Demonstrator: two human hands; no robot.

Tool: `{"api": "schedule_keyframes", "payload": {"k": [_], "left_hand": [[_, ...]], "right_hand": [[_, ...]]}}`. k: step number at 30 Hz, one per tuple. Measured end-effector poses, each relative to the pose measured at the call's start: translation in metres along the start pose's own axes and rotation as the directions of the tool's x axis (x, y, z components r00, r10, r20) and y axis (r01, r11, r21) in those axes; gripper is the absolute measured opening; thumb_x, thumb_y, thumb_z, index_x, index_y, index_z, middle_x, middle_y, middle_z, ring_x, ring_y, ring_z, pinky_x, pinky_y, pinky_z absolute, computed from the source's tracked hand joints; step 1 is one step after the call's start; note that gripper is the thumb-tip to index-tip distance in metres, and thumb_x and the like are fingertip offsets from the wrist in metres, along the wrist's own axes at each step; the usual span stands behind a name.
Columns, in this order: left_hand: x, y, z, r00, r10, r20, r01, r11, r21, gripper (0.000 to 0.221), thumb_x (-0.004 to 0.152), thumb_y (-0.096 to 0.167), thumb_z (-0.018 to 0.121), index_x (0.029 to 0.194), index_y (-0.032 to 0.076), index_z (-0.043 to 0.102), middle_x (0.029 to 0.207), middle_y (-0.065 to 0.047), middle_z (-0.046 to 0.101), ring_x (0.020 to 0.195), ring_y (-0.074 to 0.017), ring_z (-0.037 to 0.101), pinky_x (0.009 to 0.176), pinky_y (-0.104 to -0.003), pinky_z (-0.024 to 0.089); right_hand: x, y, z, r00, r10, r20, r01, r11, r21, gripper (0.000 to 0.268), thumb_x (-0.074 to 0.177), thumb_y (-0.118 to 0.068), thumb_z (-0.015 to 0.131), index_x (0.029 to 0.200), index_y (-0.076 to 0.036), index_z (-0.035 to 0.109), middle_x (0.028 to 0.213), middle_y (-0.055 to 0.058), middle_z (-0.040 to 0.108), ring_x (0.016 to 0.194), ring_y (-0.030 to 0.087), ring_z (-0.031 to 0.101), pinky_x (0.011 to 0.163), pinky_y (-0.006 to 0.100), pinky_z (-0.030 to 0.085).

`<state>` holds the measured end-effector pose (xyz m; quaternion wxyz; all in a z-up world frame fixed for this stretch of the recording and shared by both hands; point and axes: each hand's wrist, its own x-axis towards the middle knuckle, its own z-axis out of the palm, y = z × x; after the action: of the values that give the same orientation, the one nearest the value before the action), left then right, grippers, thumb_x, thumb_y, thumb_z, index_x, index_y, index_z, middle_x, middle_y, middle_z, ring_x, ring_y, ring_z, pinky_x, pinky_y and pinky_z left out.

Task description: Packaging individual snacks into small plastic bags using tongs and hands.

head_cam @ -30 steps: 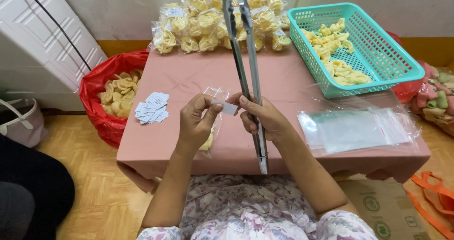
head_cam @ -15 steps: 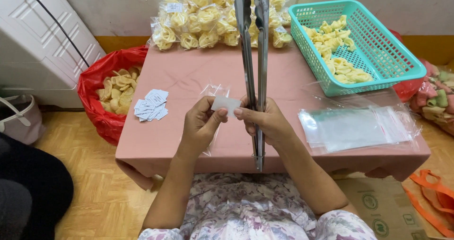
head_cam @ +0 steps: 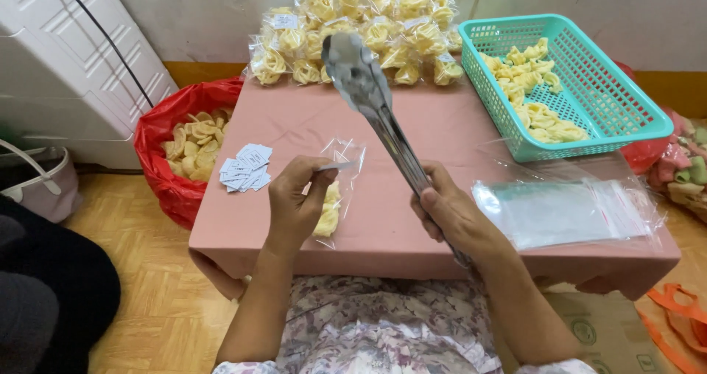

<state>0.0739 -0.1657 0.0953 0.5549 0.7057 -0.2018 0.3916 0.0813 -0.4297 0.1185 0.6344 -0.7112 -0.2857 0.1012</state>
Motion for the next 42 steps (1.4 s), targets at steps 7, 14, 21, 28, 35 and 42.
{"api": "schedule_keyframes", "payload": {"k": [7,14,21,28,35,42], "left_hand": [[0.008,-0.004,-0.036,0.887,0.443,0.132,-0.461,0.829,0.317,0.023,0.102,-0.012,0.061,0.118,0.003,0.068,0.099,-0.012,0.061,0.085,-0.0248,0.061,0.073,-0.033,0.055],[0.005,0.002,-0.041,0.894,0.409,0.185,-0.448,0.833,0.324,0.015,0.102,-0.006,0.063,0.116,-0.001,0.068,0.103,-0.015,0.067,0.09,-0.0277,0.067,0.083,-0.037,0.059],[0.002,0.003,-0.033,0.918,0.328,0.224,-0.376,0.899,0.223,0.015,0.1,-0.006,0.064,0.113,0.0,0.069,0.101,-0.014,0.069,0.091,-0.0267,0.068,0.082,-0.034,0.061],[-0.001,-0.002,-0.025,0.924,0.292,0.246,-0.333,0.932,0.145,0.024,0.097,-0.008,0.069,0.119,0.003,0.069,0.107,-0.014,0.071,0.095,-0.0256,0.073,0.086,-0.035,0.064],[0.06,-0.053,-0.026,0.888,-0.401,0.224,0.333,0.897,0.29,0.052,0.105,0.035,0.052,0.145,0.004,0.049,0.107,-0.008,0.068,0.097,-0.0196,0.068,0.085,-0.031,0.062],[0.101,-0.113,-0.004,0.296,-0.9,0.32,0.644,0.436,0.629,0.045,0.104,0.043,0.058,0.077,0.009,0.047,0.072,-0.01,0.06,0.057,-0.0207,0.052,0.053,-0.034,0.045]], "right_hand": [[-0.072,-0.025,-0.058,0.896,-0.442,-0.048,0.188,0.474,-0.86,0.056,0.085,-0.023,0.081,0.133,-0.005,0.06,0.117,0.014,0.067,0.094,0.025,0.068,0.083,0.035,0.052],[-0.084,-0.035,-0.077,0.793,-0.592,0.145,0.2,0.028,-0.979,0.039,0.095,-0.019,0.081,0.129,-0.005,0.071,0.119,0.012,0.074,0.099,0.029,0.072,0.086,0.041,0.058],[-0.076,-0.036,-0.074,0.814,-0.555,0.173,0.244,0.056,-0.968,0.033,0.095,-0.017,0.076,0.126,-0.008,0.072,0.117,0.012,0.075,0.098,0.029,0.073,0.081,0.042,0.058],[-0.073,-0.024,-0.076,0.852,-0.495,0.173,0.244,0.082,-0.966,0.031,0.097,-0.011,0.069,0.128,-0.014,0.071,0.107,0.007,0.074,0.089,0.027,0.071,0.073,0.039,0.053],[-0.069,-0.022,-0.098,0.884,-0.467,-0.021,-0.031,-0.012,-0.999,0.031,0.104,-0.027,0.075,0.135,-0.02,0.075,0.111,0.002,0.076,0.094,0.022,0.071,0.067,0.035,0.049],[-0.001,-0.015,-0.127,0.951,0.083,-0.298,-0.293,0.547,-0.784,0.033,0.093,-0.031,0.074,0.123,-0.019,0.072,0.089,0.002,0.071,0.074,0.016,0.057,0.071,0.031,0.042]]}}
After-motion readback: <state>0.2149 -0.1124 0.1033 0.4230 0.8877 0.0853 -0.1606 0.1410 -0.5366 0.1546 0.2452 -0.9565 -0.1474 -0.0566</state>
